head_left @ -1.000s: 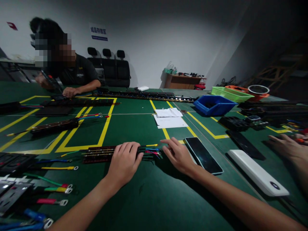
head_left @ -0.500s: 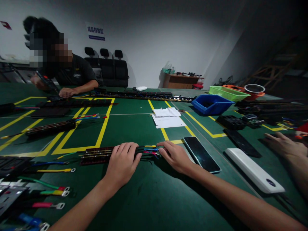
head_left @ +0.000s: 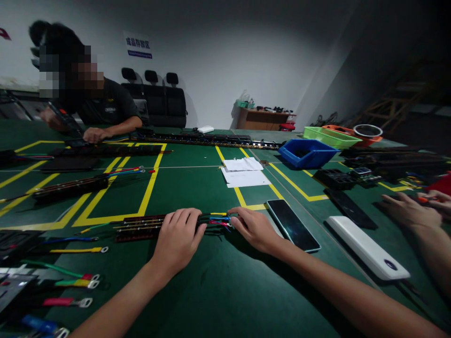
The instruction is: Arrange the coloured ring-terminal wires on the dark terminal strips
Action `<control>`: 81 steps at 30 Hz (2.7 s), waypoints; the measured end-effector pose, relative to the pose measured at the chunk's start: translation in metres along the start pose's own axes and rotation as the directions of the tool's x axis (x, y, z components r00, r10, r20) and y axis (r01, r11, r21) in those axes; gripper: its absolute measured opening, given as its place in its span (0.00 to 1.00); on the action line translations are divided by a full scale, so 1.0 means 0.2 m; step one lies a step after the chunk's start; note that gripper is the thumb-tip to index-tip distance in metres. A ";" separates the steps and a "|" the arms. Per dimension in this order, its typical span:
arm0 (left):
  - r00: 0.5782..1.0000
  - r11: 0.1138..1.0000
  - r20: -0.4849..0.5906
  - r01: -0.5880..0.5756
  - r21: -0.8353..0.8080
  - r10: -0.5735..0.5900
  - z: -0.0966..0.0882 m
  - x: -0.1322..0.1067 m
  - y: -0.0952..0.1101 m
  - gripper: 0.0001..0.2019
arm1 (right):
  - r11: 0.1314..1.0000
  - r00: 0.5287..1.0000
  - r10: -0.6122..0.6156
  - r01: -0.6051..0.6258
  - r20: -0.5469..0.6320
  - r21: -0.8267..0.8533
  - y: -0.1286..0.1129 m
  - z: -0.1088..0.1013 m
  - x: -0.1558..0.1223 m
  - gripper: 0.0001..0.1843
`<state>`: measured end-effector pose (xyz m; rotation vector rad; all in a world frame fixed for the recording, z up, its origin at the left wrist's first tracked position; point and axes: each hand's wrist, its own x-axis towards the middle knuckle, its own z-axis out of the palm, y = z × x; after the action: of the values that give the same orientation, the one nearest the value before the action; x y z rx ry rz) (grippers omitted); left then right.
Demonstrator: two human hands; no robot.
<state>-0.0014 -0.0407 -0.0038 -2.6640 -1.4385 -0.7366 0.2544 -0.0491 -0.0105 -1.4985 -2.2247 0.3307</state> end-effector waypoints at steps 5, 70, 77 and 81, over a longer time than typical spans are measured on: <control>1.000 1.000 -0.003 -0.002 0.006 0.002 0.00 0.01 0.00 0.15 | 1.000 1.000 0.003 -0.003 0.007 -0.012 0.01 0.00 0.00 0.19; 1.000 1.000 0.023 0.008 -0.008 -0.008 -0.01 0.00 0.00 0.16 | 0.997 1.000 -0.011 0.011 0.000 0.080 0.00 -0.03 -0.01 0.17; 1.000 1.000 0.015 0.004 -0.005 -0.004 -0.01 0.00 0.00 0.16 | 0.996 1.000 -0.017 0.019 -0.018 0.083 0.00 -0.03 0.00 0.16; 1.000 1.000 0.007 -0.001 -0.001 0.001 0.00 0.00 0.00 0.15 | 0.997 1.000 -0.009 0.010 -0.015 0.079 0.00 -0.03 0.00 0.16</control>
<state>-0.0016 -0.0402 -0.0035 -2.6706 -1.4383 -0.7286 0.2577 -0.0501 -0.0051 -1.4443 -2.1805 0.3987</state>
